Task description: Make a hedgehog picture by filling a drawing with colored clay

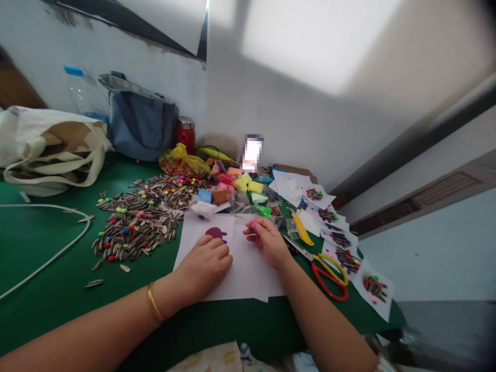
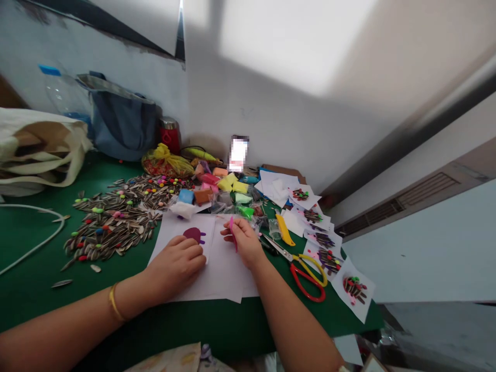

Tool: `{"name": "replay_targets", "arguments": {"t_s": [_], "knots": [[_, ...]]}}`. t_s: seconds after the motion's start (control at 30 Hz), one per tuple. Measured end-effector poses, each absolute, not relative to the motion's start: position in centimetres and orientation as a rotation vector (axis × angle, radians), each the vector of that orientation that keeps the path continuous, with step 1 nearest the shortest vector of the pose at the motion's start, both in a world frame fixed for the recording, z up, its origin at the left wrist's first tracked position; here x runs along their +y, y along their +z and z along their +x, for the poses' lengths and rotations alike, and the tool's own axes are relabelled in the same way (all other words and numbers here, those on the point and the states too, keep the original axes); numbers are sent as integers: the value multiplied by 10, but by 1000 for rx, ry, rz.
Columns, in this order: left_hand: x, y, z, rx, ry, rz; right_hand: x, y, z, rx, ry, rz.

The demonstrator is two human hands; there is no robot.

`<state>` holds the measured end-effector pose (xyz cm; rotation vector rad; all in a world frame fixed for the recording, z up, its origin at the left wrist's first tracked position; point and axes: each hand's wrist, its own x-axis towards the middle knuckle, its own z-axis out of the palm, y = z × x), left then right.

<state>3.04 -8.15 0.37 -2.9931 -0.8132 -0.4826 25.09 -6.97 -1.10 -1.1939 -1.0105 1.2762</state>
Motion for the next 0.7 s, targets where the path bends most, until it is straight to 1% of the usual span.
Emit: {"name": "replay_targets", "arguments": {"t_s": [0.1, 0.17, 0.2, 0.27, 0.3, 0.33, 0.4, 0.5, 0.53, 0.57, 0.63, 0.7], "knots": [[-70, 12, 21, -1124, -726, -2963, -75, -2, 253, -1219, 1177, -1273], [-60, 19, 14, -1328, -912, -2936, -84, 8, 252, -1443, 1258, -1278], [-56, 22, 12, -1399, -949, -2926, -89, 13, 250, -1547, 1408, -1238], [-50, 28, 8, -1521, -994, -2873, -98, 18, 244, -1583, 1824, -1102], [-48, 31, 7, -1546, -979, -2872, -100, 17, 240, -1534, 1935, -1050], [-47, 33, 7, -1554, -947, -2875, -100, 14, 236, -1464, 1955, -1040], [-49, 38, 9, -1528, -858, -2892, -96, 4, 231, -1253, 1854, -1132], [-58, 41, 14, -1419, -731, -2935, -88, -11, 234, -1009, 1484, -1291], [-62, 40, 16, -1340, -696, -2971, -87, -13, 239, -1004, 1434, -1317], [-67, 38, 17, -1252, -634, -3011, -87, -15, 244, -1024, 1399, -1341], [-76, 30, 20, -1065, -516, -3057, -92, -17, 255, -1250, 1253, -1445], [-85, 20, 21, -867, -460, -3075, -99, -17, 266, -1530, 1037, -1493]]}}
